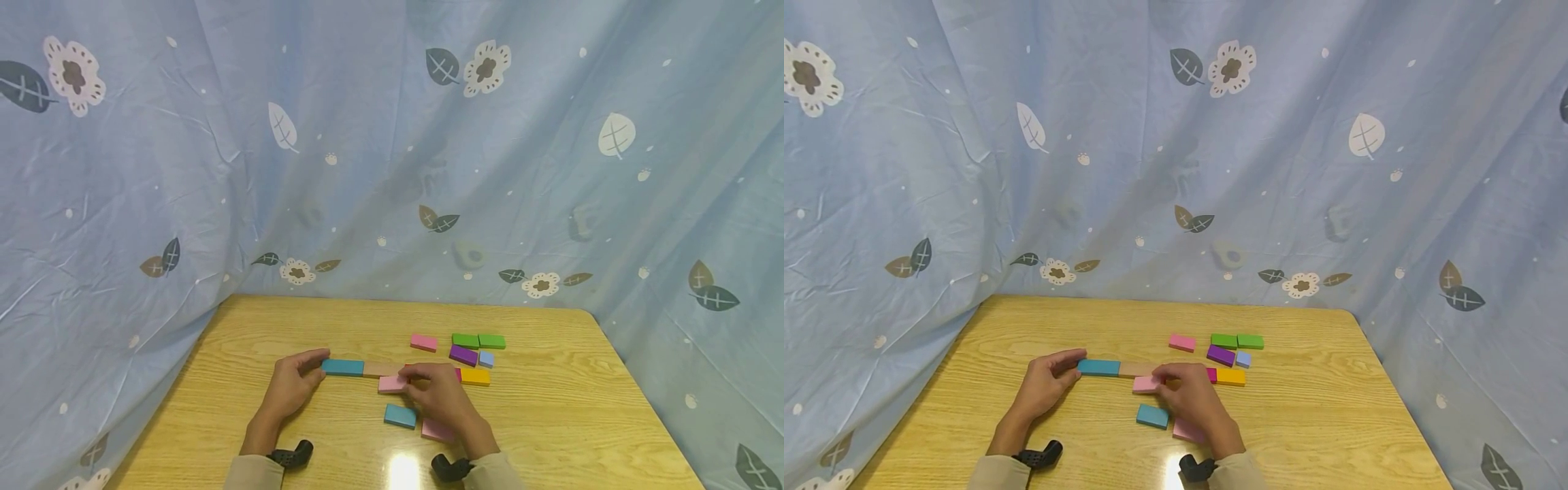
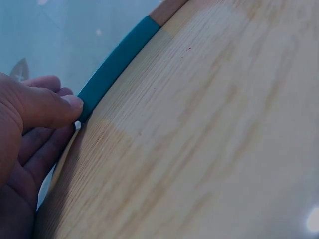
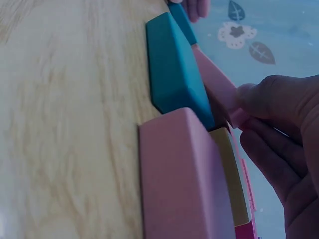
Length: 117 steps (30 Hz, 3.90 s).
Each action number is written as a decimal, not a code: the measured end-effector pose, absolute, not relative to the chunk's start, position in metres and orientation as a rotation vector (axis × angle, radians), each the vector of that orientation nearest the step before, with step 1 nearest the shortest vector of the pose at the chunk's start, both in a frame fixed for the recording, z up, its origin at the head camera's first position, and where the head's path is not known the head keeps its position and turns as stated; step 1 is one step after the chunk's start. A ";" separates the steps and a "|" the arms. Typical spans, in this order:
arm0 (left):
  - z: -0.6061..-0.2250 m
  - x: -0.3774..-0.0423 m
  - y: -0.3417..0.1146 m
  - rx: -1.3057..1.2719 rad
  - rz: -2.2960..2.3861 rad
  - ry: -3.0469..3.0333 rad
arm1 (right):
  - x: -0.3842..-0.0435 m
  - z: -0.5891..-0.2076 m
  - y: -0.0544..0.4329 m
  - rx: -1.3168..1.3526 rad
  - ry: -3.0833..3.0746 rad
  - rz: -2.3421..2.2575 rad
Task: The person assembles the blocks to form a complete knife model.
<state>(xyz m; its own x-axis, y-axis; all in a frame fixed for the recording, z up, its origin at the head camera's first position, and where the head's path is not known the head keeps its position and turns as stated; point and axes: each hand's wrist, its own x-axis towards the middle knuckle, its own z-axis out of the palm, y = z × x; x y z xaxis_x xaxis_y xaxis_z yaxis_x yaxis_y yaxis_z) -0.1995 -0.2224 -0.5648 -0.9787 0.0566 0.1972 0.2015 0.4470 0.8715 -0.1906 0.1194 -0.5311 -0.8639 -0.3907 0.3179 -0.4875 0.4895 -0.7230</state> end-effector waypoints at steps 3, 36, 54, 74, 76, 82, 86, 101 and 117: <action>-0.565 -0.199 -0.222 -0.230 -1.572 -2.549 | -0.191 -0.533 0.120 0.779 -2.629 1.307; -0.564 -0.198 -0.221 -0.229 -1.587 -2.550 | -0.194 -0.534 0.109 0.915 -2.644 1.054; -0.567 -0.198 -0.222 -0.249 -1.563 -2.544 | -0.175 -0.542 0.174 0.585 -2.519 1.686; -0.567 -0.198 -0.221 -0.251 -1.548 -2.550 | -0.125 -0.544 0.237 0.283 -2.536 1.861; -0.568 -0.198 -0.221 -0.250 -1.547 -2.551 | -0.122 -0.545 0.236 0.292 -2.534 1.882; -0.569 -0.197 -0.221 -0.237 -1.566 -2.547 | -0.116 -0.547 0.232 0.393 -2.500 1.927; -0.569 -0.197 -0.221 -0.241 -1.561 -2.544 | -0.115 -0.548 0.227 0.460 -2.488 1.920; -0.568 -0.197 -0.221 -0.264 -1.554 -2.542 | -0.130 -0.548 0.188 0.614 -2.509 1.867; -0.569 -0.199 -0.223 -0.260 -1.589 -2.549 | -0.142 -0.548 0.148 0.704 -2.630 1.701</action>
